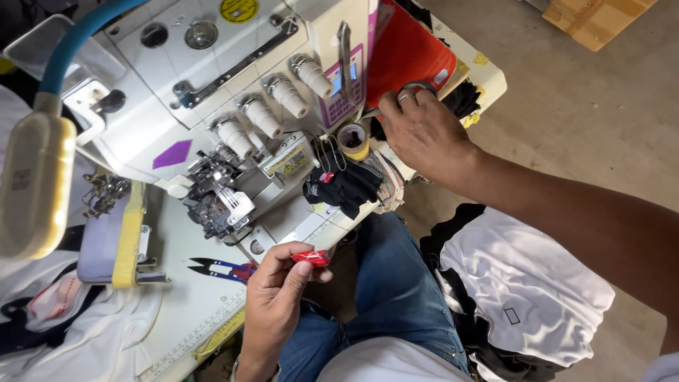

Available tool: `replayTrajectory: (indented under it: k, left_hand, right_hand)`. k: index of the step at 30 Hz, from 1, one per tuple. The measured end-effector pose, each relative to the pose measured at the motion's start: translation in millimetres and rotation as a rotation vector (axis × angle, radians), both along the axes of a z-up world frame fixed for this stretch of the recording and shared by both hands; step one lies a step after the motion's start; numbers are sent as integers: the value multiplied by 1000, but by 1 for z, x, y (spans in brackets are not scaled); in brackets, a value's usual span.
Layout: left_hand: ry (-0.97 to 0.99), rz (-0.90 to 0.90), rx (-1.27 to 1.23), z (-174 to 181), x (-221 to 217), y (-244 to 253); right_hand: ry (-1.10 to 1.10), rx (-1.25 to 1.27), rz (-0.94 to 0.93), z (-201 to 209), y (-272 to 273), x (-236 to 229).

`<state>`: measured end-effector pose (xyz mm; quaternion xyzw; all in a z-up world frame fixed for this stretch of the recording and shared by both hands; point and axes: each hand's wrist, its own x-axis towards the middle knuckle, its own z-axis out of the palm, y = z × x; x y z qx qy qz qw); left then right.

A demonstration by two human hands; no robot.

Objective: The person uses a small metal tool to adjust the internal mechanism of a sewing machine. They then handle a piece of black fabric and a white garment with a zipper, placing them on the machine's bed.

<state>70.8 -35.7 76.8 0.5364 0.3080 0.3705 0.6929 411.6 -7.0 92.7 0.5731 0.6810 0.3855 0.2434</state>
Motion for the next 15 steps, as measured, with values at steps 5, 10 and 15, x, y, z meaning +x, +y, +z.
replayTrajectory:
  k: [5,10,15]
  left_hand:
    - [-38,-50,-52,16,5,-5]
    - [-174,-152,-66,36,13,-11]
    - [-268,-362,-137,87,0,-25]
  right_hand:
    - [15,120,225,-18,12,4]
    - [186,192,258,-43,13,3]
    - [525,242,372,11,-30,-31]
